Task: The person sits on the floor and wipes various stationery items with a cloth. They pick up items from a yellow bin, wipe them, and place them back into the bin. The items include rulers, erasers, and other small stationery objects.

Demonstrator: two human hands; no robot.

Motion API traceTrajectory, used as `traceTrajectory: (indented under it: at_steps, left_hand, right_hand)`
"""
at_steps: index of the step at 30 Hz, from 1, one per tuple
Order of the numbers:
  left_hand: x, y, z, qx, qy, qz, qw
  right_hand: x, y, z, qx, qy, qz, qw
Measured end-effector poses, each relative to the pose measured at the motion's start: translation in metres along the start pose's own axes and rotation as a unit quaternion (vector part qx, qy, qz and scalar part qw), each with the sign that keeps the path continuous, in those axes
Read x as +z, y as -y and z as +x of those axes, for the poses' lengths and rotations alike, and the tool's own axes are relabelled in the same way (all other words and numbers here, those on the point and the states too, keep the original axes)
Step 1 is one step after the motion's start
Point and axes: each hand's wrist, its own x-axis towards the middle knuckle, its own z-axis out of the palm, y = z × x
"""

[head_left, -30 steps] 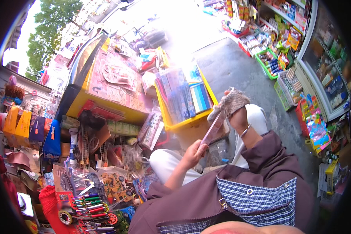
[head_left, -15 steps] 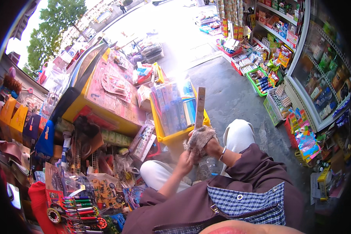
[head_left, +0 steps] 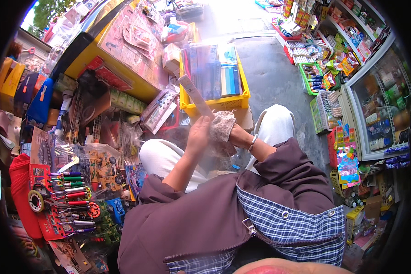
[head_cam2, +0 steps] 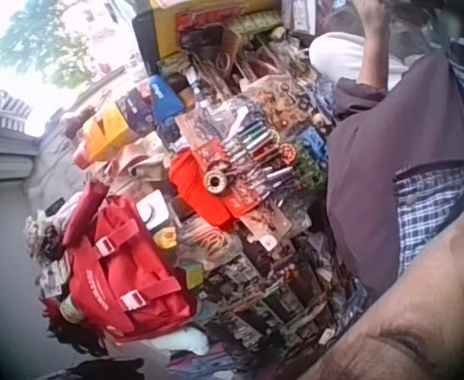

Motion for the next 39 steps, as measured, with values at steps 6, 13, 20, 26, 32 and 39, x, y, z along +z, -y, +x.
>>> traceTrajectory:
  at_steps: [6,13,20,26,32,39]
  left_hand:
    - [-0.012,-0.015,0.024,0.038,-0.078,-0.02,0.996]
    - [-0.078,-0.065,0.101,0.08,-0.14,-0.004,0.987]
    - [-0.106,-0.045,0.173,0.18,-0.176,0.098,0.963]
    - [-0.098,-0.031,0.196,0.189,-0.24,0.22,0.926]
    - [-0.096,-0.034,0.19,0.138,-0.237,0.379,0.884]
    - [-0.097,-0.023,0.182,0.112,-0.15,0.124,0.974]
  right_hand:
    - [0.003,0.015,0.02,0.086,0.125,-0.328,0.932]
    - [0.004,-0.018,0.01,0.179,0.027,0.101,0.978]
    - [-0.013,-0.043,0.006,0.243,0.0,0.215,0.946]
    - [-0.015,-0.031,0.02,0.253,-0.013,0.198,0.947]
    - [-0.033,-0.024,0.025,0.272,-0.184,0.341,0.881]
    - [-0.039,-0.041,0.019,0.262,-0.216,0.237,0.91]
